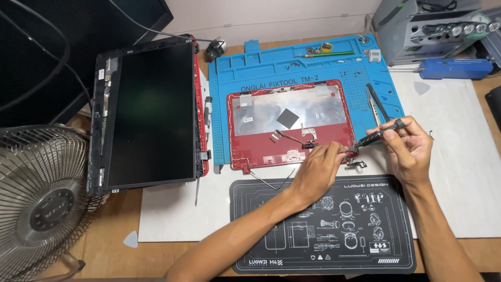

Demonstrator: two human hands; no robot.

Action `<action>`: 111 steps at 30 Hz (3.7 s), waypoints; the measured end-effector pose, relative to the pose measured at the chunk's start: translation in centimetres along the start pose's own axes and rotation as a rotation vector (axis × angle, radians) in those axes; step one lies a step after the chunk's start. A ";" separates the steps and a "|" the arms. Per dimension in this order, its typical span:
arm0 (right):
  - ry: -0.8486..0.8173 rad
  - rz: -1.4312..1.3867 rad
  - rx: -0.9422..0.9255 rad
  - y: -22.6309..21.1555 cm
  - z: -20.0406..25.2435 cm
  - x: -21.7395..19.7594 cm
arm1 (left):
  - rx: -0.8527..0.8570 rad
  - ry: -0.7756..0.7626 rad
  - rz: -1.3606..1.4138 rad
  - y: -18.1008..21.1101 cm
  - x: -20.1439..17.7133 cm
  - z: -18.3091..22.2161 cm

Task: Disassembling a laptop screen assembly, prying off the bezel and managing internal wiring on a repair bench.

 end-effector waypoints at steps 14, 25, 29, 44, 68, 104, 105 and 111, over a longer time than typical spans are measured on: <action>-0.013 0.169 -0.152 -1.3 1.0 1.1 | 0.017 0.023 -0.007 0.0 -0.1 0.1; -0.025 0.054 -0.016 -1.9 1.6 4.9 | 0.028 0.015 -0.042 0.6 -0.8 -0.1; -0.057 0.165 -0.126 -3.3 2.1 6.1 | 0.036 0.011 -0.030 0.7 -0.7 -0.1; -0.098 0.346 -0.519 -3.5 1.9 4.7 | 0.144 0.028 -0.099 0.3 0.8 0.4; -0.194 0.465 -0.606 -3.0 3.0 4.0 | 0.255 -0.041 -0.306 1.0 2.2 0.7; -0.164 0.483 -0.624 -3.6 3.0 4.1 | 0.227 -0.046 -0.282 1.3 1.7 0.6; -0.130 0.480 -0.607 -2.8 3.0 3.0 | 0.228 -0.049 -0.280 1.4 1.7 0.6; -0.166 0.490 -0.581 -3.9 3.2 5.1 | 0.246 -0.039 -0.295 1.4 1.7 0.6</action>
Point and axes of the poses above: each hand's wrist, its own z-axis away from the middle knuckle, its own x-axis out of the palm, y = z × x, the point moved 8 cm from there along -z, towards the middle knuckle, and after that the axes turned 12 degrees about -z, right-handed, at the moved point
